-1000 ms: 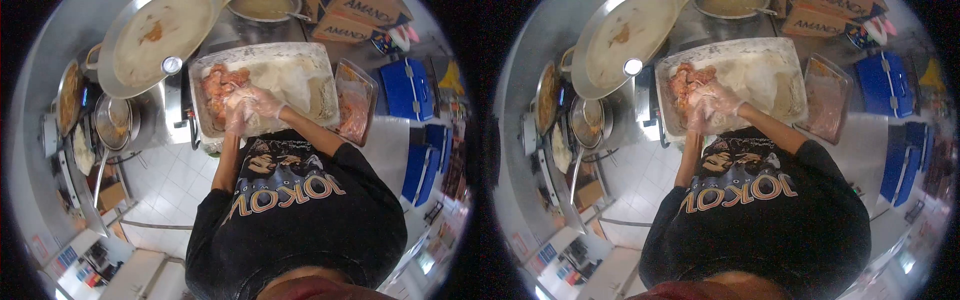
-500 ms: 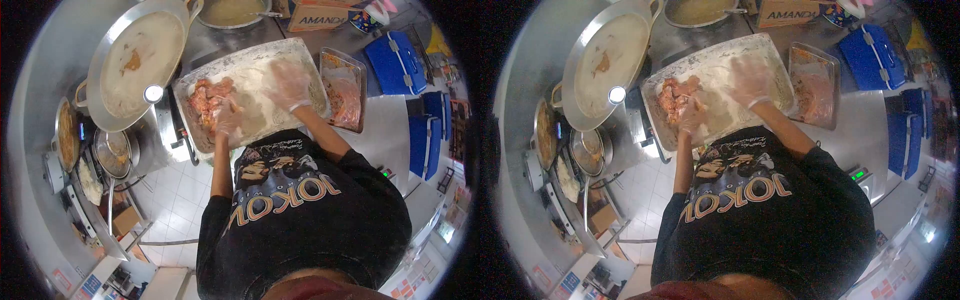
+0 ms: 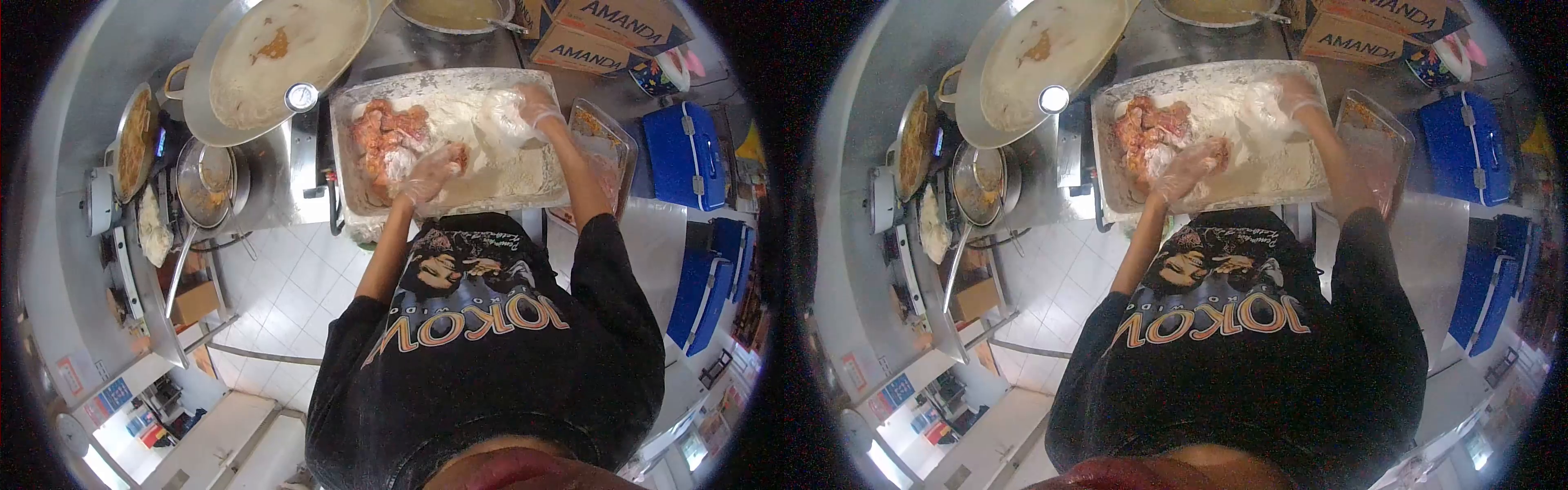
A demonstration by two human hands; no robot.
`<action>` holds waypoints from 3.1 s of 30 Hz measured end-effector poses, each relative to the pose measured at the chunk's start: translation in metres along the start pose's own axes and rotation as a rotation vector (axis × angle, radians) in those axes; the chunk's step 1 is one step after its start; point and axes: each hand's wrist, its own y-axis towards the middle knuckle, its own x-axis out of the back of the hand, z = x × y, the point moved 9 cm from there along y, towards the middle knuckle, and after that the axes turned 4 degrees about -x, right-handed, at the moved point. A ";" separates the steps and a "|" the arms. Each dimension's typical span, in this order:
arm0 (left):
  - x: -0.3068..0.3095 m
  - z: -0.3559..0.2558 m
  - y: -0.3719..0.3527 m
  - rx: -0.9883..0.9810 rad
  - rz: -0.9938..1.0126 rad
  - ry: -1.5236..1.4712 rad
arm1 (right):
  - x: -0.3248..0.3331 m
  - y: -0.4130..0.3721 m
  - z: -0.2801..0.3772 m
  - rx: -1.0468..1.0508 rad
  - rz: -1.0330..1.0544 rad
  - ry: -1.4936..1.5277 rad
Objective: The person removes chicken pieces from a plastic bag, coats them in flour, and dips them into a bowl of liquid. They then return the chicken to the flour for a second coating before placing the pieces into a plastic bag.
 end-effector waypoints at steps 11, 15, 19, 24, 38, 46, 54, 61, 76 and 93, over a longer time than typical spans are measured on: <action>-0.004 0.092 -0.055 0.688 0.360 0.484 | 0.107 -0.051 0.063 0.062 -0.365 -0.381; -0.047 0.107 -0.032 0.319 0.446 0.409 | 0.026 -0.132 0.115 0.589 -0.602 -0.128; -0.035 0.090 -0.021 0.692 0.301 0.231 | -0.090 -0.147 0.121 0.457 0.371 0.227; -0.053 0.094 -0.004 0.611 0.273 -0.164 | -0.123 -0.134 0.083 0.095 0.584 0.022; -0.135 0.059 0.052 -0.019 0.635 0.245 | -0.044 -0.058 0.016 0.034 -0.318 -0.192; -0.153 0.115 0.037 -0.142 0.604 0.447 | 0.050 -0.048 0.031 0.822 -0.499 -0.241; -0.060 0.077 0.003 0.372 0.400 0.322 | 0.085 -0.051 0.049 0.960 -0.403 -0.499; 0.055 0.051 -0.073 0.783 -0.112 0.428 | 0.077 -0.078 0.020 0.346 -0.425 -0.440; 0.039 0.136 -0.044 0.574 -0.972 -1.324 | -0.115 0.047 0.227 0.319 0.281 0.358; 0.034 0.076 0.059 0.150 -0.195 0.262 | -0.049 0.056 0.103 0.223 0.299 0.049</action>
